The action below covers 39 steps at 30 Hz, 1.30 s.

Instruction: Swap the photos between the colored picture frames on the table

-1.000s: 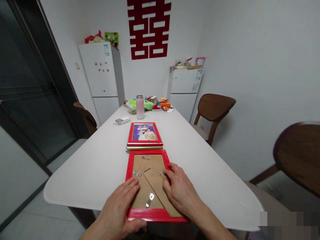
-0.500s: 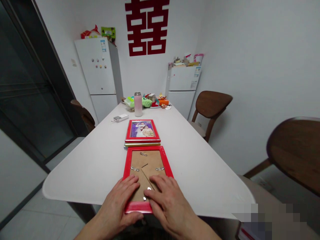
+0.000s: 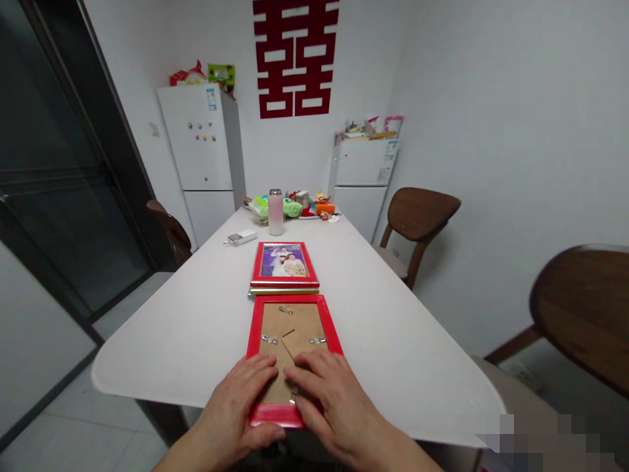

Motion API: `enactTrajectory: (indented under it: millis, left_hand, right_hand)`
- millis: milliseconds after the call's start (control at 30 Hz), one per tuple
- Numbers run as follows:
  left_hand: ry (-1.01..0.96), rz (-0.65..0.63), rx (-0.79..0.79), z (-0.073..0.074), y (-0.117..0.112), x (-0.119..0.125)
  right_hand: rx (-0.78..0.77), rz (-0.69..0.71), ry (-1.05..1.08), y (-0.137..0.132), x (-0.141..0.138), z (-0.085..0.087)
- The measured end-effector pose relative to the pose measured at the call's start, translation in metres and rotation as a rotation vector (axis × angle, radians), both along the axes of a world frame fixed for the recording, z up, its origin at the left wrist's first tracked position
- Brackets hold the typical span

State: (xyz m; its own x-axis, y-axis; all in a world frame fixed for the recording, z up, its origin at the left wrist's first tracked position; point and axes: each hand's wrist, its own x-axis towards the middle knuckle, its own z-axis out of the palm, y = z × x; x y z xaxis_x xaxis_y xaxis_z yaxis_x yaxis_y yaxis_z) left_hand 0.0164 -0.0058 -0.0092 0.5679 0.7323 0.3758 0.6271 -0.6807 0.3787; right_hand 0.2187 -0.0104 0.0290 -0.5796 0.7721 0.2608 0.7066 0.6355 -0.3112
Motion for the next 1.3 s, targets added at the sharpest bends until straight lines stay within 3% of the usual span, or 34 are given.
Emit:
enactTrajectory:
  millis: [167, 400, 733, 967, 1200, 1300]
  left_hand:
    - [-0.032, -0.013, 0.028, 0.003, 0.0, 0.002]
    - [-0.071, 0.0, 0.011, 0.001, 0.0, 0.003]
    - [-0.12, -0.016, 0.048, 0.002, 0.002, 0.002]
    - [-0.125, -0.048, 0.14, -0.001, 0.005, 0.0]
    - [-0.104, -0.039, 0.176, -0.002, 0.007, -0.002]
    - [-0.106, -0.03, 0.19, -0.004, 0.007, -0.002]
  right_hand:
    - [-0.027, -0.083, 0.078, 0.036, -0.024, -0.002]
    - [-0.027, -0.164, 0.02, 0.073, -0.058, -0.01]
    - [0.002, -0.148, 0.0, 0.073, -0.059, -0.014]
    - [-0.034, -0.264, 0.016, 0.077, -0.067, -0.015]
    - [-0.056, -0.131, 0.044, 0.076, -0.062, -0.013]
    - [-0.059, -0.277, 0.08, 0.09, -0.053, -0.012]
